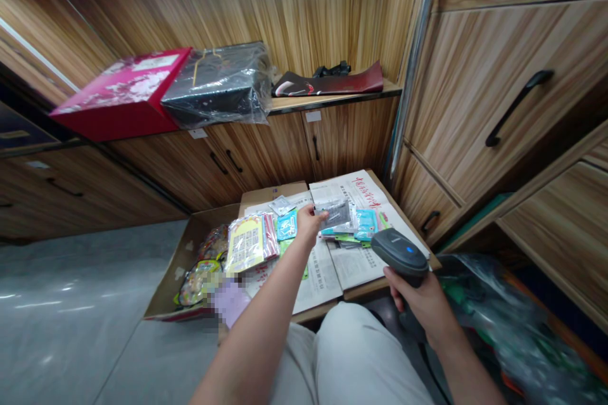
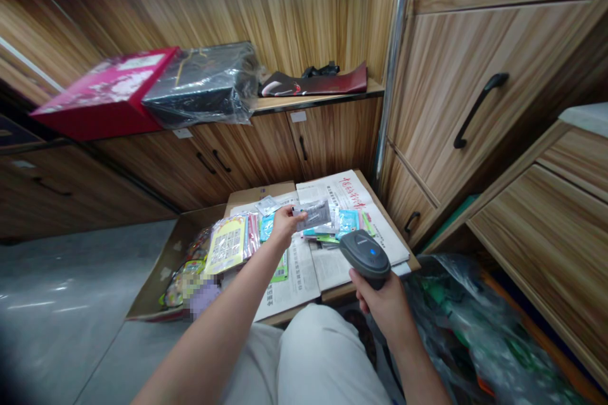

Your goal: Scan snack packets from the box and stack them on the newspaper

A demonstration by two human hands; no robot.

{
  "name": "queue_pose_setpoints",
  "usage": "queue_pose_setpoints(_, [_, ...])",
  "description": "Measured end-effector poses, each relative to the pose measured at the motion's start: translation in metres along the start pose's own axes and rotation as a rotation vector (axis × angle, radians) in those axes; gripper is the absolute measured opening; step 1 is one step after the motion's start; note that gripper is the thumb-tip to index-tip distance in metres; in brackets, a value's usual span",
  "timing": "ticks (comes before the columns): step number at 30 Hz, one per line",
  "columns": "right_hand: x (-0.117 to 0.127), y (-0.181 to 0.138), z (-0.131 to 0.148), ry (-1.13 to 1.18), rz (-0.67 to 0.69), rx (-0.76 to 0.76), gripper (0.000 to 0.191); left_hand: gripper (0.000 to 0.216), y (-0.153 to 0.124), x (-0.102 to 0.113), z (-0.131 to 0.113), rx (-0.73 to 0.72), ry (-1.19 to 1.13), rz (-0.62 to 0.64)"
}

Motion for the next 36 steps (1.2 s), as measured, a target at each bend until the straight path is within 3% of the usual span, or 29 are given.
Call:
queue_pose_setpoints(10, [0.005, 0.003, 0.0, 0.004, -0.014, -0.014, 0.04, 0.026, 0.0, -0.008, 0.003, 0.009, 0.014, -0.024])
queue_pose_setpoints(14, [0.013, 0.008, 0.0, 0.02, -0.052, 0.014, 0.039, 0.029, 0.007, 0.004, 0.003, 0.022, -0.06, -0.154])
queue_pose_setpoints(18, [0.024, 0.013, 0.001, 0.04, -0.093, 0.02, 0.04, 0.029, 0.011, 0.019, 0.003, 0.121, -0.17, -0.387])
queue_pose_setpoints(21, [0.029, 0.013, 0.002, 0.051, -0.119, 0.018, 0.04, 0.029, 0.014, 0.021, 0.002, 0.176, -0.214, -0.447])
queue_pose_setpoints(25, [0.03, 0.012, 0.004, 0.047, -0.114, 0.02, 0.041, 0.036, 0.019, 0.017, -0.001, 0.157, -0.243, -0.362])
queue_pose_setpoints(31, [0.034, 0.013, 0.003, 0.049, -0.12, 0.011, 0.04, 0.038, 0.022, 0.002, 0.001, 0.185, -0.117, -0.066])
queue_pose_setpoints(36, [0.037, 0.017, -0.002, 0.047, -0.1, -0.012, 0.039, 0.039, 0.021, -0.015, 0.012, 0.187, -0.046, -0.025])
Point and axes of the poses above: each hand's wrist, its own y-axis towards the middle knuckle, its own x-axis out of the back of the hand, z = x × y, the point moved 6 cm from there along y, towards the middle knuckle, and after that the axes turned 2 degrees about -x, right-handed, at the moved point
